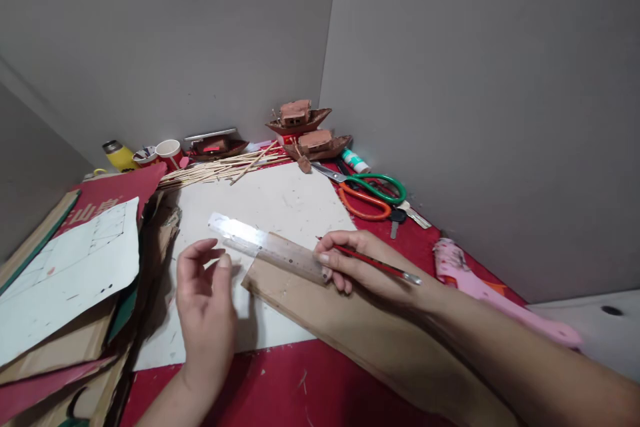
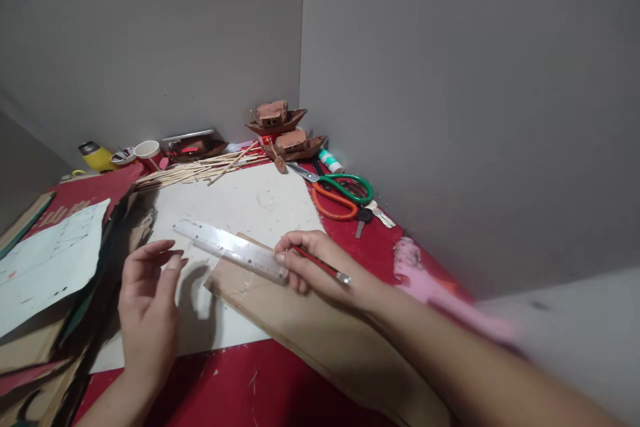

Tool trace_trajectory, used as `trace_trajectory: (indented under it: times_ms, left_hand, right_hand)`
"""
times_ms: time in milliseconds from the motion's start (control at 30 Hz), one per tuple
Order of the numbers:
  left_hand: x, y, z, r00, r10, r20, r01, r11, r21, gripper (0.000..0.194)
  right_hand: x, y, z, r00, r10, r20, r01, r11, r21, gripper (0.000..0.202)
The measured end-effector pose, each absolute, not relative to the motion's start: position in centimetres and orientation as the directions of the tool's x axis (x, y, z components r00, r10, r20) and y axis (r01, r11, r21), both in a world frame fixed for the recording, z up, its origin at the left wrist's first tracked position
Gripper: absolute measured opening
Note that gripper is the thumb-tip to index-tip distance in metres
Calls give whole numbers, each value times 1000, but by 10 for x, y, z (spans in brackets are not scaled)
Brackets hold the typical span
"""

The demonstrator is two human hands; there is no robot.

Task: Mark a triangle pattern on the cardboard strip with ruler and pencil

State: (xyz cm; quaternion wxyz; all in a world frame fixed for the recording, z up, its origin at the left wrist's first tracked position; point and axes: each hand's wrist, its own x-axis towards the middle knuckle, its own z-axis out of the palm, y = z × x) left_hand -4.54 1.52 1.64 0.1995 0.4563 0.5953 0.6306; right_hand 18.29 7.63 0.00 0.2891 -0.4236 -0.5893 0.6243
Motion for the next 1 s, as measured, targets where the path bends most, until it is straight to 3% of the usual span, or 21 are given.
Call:
trace_trajectory:
  times_ms: [67, 100, 167, 233, 367, 500, 600, 700, 833, 900, 1000]
  left_hand:
    - [-48, 14, 13, -206, 787, 582, 629, -349, 695, 28]
    - [-49, 13, 10, -29, 786, 617, 725, -408, 555, 31]
    - [-49, 13, 5, 231, 807, 543, 817, -463, 342, 38]
    - [-49, 13, -1, 327, 861, 389, 865, -439, 244, 45]
    - [-46, 14, -7, 333, 930, 156, 921, -356, 160, 53]
    - [-43, 14, -2, 345, 939, -1, 932, -343, 118, 59]
    - [-41, 13, 2, 356, 933, -61, 932, -350, 90, 62]
    - [-41, 12, 1, 364, 929, -64, 931, -360, 61, 63]
    - [-42, 11, 1, 378, 924, -49, 926, -377, 28, 64]
    - [-41, 11, 3, 383, 923, -45, 924, -383, 12, 65]
    - [-39, 6, 7, 394, 918, -42, 918, -395, -19, 66]
  right_hand:
    - [182, 76, -4, -484, 856, -180, 150, -122, -981, 31]
    - [182, 75, -4, -490, 854, -175, 159, -110, -981, 31]
    - [180, 73, -3, -492, 854, -168, 173, -93, -980, 31]
    - [179, 72, -1, -481, 861, -165, 200, -76, -977, 29]
    - [175, 71, -2, -411, 906, -104, 346, 49, -937, 24]
    - [178, 71, -4, -392, 917, 74, 548, 297, -782, 22]
    - [183, 70, 2, -376, 922, 90, 635, 327, -700, 26]
    - [188, 63, 5, -406, 913, 45, 709, 346, -615, 43]
    - [196, 44, -11, -529, 847, 47, 735, 485, -473, 94]
    - [200, 34, -23, -585, 802, 121, 703, 576, -418, 103]
    - [202, 22, -29, -608, 769, 196, 679, 632, -375, 99]
